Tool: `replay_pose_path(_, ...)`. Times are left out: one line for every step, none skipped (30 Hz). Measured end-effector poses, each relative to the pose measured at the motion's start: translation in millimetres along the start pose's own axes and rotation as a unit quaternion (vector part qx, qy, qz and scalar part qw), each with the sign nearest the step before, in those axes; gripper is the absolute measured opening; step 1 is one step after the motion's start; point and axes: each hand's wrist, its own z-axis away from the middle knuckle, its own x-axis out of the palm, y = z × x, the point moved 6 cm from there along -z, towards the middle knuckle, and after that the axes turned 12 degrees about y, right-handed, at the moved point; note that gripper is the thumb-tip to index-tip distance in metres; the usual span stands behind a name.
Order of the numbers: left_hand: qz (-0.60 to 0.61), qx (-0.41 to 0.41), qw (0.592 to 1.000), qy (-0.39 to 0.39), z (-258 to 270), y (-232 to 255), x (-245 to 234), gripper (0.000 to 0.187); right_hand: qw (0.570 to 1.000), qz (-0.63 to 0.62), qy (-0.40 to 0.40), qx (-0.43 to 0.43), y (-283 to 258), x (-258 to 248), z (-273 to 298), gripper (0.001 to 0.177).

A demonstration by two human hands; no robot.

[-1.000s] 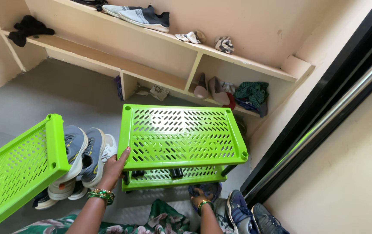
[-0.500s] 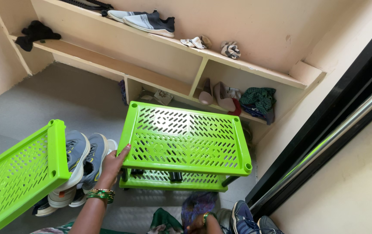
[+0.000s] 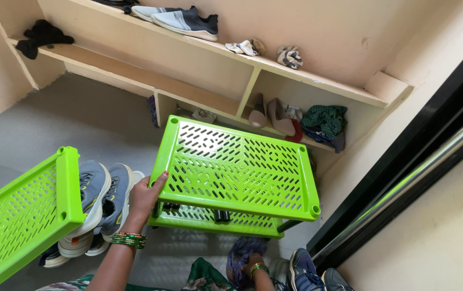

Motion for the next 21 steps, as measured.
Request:
replay_pose_path(0.003, -0.003, 1.0, -0.003, 1, 3, -1, 0.062, 1.0, 0.005, -0.007, -0.006, 3, 5, -1, 0.084)
replay_pose_path(0.008, -0.005, 1.0, -0.006, 2, 7, 1, 0.062, 1.0, 0.012, -0.013, -0.012, 6, 7, -2, 0.085)
replay_pose_path(0.012, -0.007, 1.0, -0.009, 4, 10, 4, 0.063, 0.999, 0.019, -0.019, -0.021, 7, 10, 0, 0.086)
replay_pose_path(0.008, -0.01, 1.0, -0.004, 4, 11, 3, 0.063, 0.999, 0.028, -0.02, -0.023, 5, 10, 0, 0.087)
replay_pose_path(0.004, -0.013, 1.0, 0.001, 4, 12, 4, 0.062, 0.999, 0.038, -0.022, -0.027, 4, 11, 3, 0.089)
replay_pose_path(-0.002, -0.016, 1.0, 0.006, 4, 10, 4, 0.062, 0.998, 0.044, -0.025, -0.031, 3, 12, 7, 0.09)
replay_pose_path(0.014, -0.016, 1.0, 0.001, 3, 9, 4, 0.061, 0.998, 0.052, -0.028, -0.034, 2, 11, 10, 0.091)
replay_pose_path(0.03, -0.015, 0.999, -0.005, 3, 7, 4, 0.059, 0.997, 0.061, -0.031, -0.036, 0, 16, 18, 0.092)
replay_pose_path(0.046, -0.014, 0.999, -0.011, 2, 4, 4, 0.058, 0.996, 0.067, -0.036, -0.038, -2, 20, 28, 0.094)
replay_pose_path(0.076, -0.02, 0.997, -0.021, 1, 1, 5, 0.056, 0.995, 0.085, -0.04, -0.04, -4, 20, 35, 0.095)
replay_pose_path(0.107, -0.025, 0.993, -0.031, 0, -2, 6, 0.054, 0.992, 0.11, -0.047, -0.04, -2, 14, 37, 0.096)
replay_pose_path(0.136, -0.031, 0.989, -0.042, -1, -5, 6, 0.052, 0.989, 0.13, -0.056, -0.045, -2, 10, 43, 0.097)
replay_pose_path(0.135, -0.034, 0.989, -0.041, -1, -8, 7, 0.052, 0.987, 0.11, -0.096, -0.068, -6, -3, 42, 0.099)
replay_pose_path(0.136, -0.037, 0.989, -0.038, -2, -10, 7, 0.051, 0.983, 0.039, -0.151, -0.101, -19, -22, 36, 0.1)
replay_pose_path(0.137, -0.039, 0.989, -0.036, -3, -13, 6, 0.051, 0.97, -0.05, -0.202, -0.128, -34, -42, 34, 0.102)
replay_pose_path(0.134, -0.043, 0.989, -0.035, -2, -15, 7, 0.051, 0.944, -0.225, -0.185, -0.153, -50, -70, 34, 0.103)
replay_pose_path(0.131, -0.046, 0.99, -0.034, -2, -17, 7, 0.051, 0.879, -0.408, -0.17, -0.177, -63, -94, 41, 0.104)
replay_pose_path(0.13, -0.047, 0.99, -0.033, -4, -18, 7, 0.051, 0.779, -0.575, -0.151, -0.197, -74, -118, 49, 0.107)
replay_pose_path(0.129, -0.046, 0.99, -0.029, -4, -19, 8, 0.051, 0.707, -0.656, -0.163, -0.207, -82, -133, 57, 0.095)
replay_pose_path(0.126, -0.046, 0.991, -0.025, -5, -22, 8, 0.051, 0.626, -0.729, -0.174, -0.213, -89, -144, 66, 0.085)
replay_pose_path(0.124, -0.046, 0.991, -0.021, -5, -24, 8, 0.052, 0.538, -0.794, -0.184, -0.217, -95, -153, 73, 0.077)
